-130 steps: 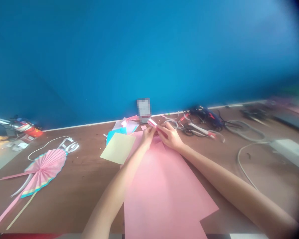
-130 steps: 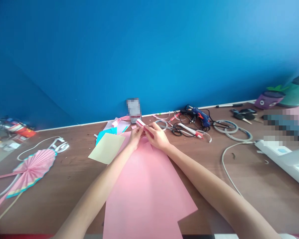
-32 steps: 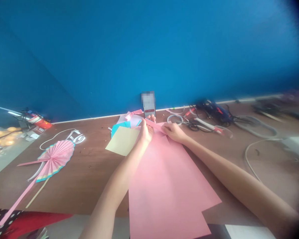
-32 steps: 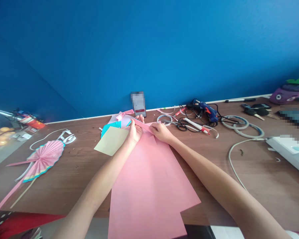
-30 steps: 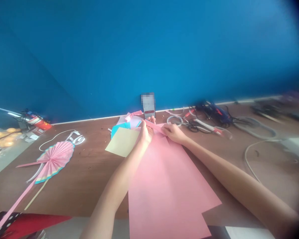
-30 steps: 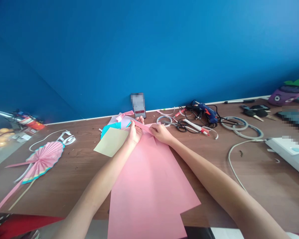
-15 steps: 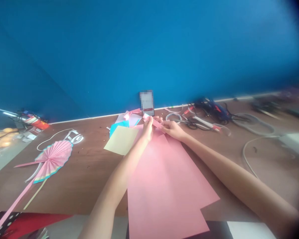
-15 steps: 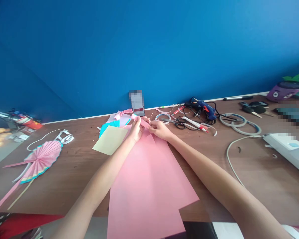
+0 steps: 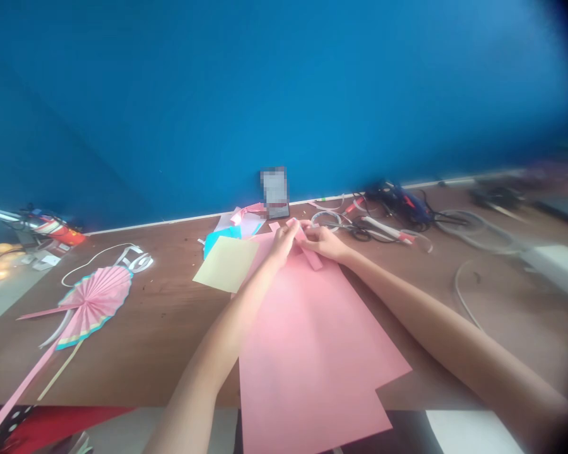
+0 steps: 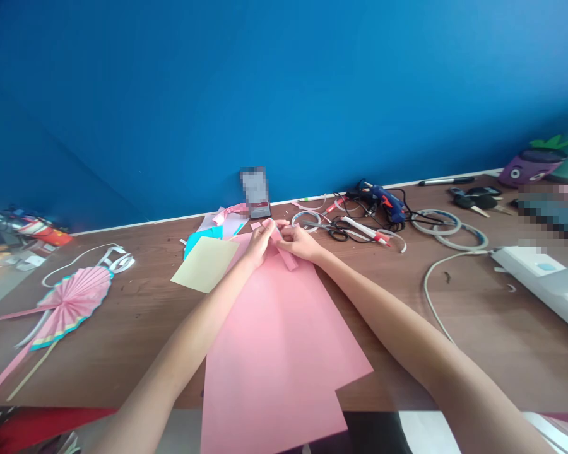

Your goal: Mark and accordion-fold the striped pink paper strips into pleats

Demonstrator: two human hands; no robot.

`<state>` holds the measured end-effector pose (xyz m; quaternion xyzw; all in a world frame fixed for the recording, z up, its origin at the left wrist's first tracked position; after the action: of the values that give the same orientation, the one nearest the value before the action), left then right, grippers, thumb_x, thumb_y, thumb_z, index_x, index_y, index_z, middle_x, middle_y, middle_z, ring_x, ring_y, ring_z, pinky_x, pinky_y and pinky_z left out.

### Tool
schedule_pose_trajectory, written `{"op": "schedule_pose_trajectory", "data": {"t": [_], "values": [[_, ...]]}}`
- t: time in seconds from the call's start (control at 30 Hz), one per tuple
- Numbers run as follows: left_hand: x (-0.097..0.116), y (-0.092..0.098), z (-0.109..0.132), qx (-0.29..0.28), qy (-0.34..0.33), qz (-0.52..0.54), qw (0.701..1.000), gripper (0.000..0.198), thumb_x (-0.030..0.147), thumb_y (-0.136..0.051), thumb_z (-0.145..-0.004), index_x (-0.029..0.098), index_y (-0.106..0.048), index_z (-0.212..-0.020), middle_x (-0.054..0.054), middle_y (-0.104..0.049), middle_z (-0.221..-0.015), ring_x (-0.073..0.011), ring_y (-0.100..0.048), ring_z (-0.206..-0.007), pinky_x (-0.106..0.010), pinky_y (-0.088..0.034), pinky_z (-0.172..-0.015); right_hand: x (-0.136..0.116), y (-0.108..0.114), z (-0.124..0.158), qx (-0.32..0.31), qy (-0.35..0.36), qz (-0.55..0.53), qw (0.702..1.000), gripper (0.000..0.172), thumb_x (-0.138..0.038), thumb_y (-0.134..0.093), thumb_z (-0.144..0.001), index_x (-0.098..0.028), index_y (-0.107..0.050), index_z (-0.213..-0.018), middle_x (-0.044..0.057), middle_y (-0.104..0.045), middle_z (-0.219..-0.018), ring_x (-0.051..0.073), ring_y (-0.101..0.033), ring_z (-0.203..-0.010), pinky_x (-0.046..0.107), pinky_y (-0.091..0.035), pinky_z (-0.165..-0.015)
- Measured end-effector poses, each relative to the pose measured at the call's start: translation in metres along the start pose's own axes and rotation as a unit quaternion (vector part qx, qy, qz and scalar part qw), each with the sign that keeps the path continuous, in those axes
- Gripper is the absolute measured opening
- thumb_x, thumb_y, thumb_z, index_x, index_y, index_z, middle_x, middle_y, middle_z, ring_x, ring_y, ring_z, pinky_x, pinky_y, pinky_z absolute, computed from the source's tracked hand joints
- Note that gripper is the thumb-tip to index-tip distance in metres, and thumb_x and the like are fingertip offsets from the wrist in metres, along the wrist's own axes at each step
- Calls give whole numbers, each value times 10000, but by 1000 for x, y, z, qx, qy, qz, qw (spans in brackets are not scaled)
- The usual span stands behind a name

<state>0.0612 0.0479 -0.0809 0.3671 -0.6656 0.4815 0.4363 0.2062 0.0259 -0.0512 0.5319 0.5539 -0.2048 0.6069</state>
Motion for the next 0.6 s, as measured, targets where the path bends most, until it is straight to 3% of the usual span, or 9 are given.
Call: {"op": "schedule_pose_trajectory", "data": {"t": [0.1, 0.2, 0.43, 0.6], "values": [[2, -2, 4, -33, 10, -34, 999, 351, 488, -648, -809, 184, -737, -960, -85, -735, -1029, -279, -622, -1111, -362, -475, -936, -3, 2, 0, -9, 17, -41, 999, 338, -449, -554, -791, -127, -609, -705, 41, -586, -799, 142, -494, -704, 260, -358, -613], [3, 0, 4, -27, 36, -7, 999, 377, 512, -636, -809, 171, -746, -928, -101, -734, -1032, -289, -636, -1087, -398, -461, -951, -2, 4, 1, -34, 12, -71, 997, 330, -438, -550, -795, -124, -629, -730, 59, -601, -856, 180, -533, -803, 276, -404, -680], [3, 1, 2, -7, 12, -10, 1000, 329, 492, -680, -778, 177, -752, -842, -90, -739, -1010, -281, -628, -1106, -405, -432, -996, 1, 5, -3, -78, 36, -35, 996, 328, -438, -596, -768, -143, -585, -623, 44, -583, -817, 183, -525, -797, 296, -430, -709], [4, 0, 4, -10, 30, -8, 999, 271, 425, -740, -739, 186, -750, -866, -66, -744, -987, -272, -615, -1127, -382, -422, -1010, 3, 0, -4, -60, 26, -64, 996, 290, -393, -548, -800, -135, -598, -675, 48, -594, -844, 170, -532, -789, 293, -435, -721]]}}
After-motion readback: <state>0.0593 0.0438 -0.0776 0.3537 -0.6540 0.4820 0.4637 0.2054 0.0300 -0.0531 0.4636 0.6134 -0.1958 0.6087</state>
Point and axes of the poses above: each hand's wrist, its own z-axis away from the middle knuckle, its own y-axis out of the back of the hand, x = y × z, the point moved 1 cm from there along -z, towards the middle knuckle
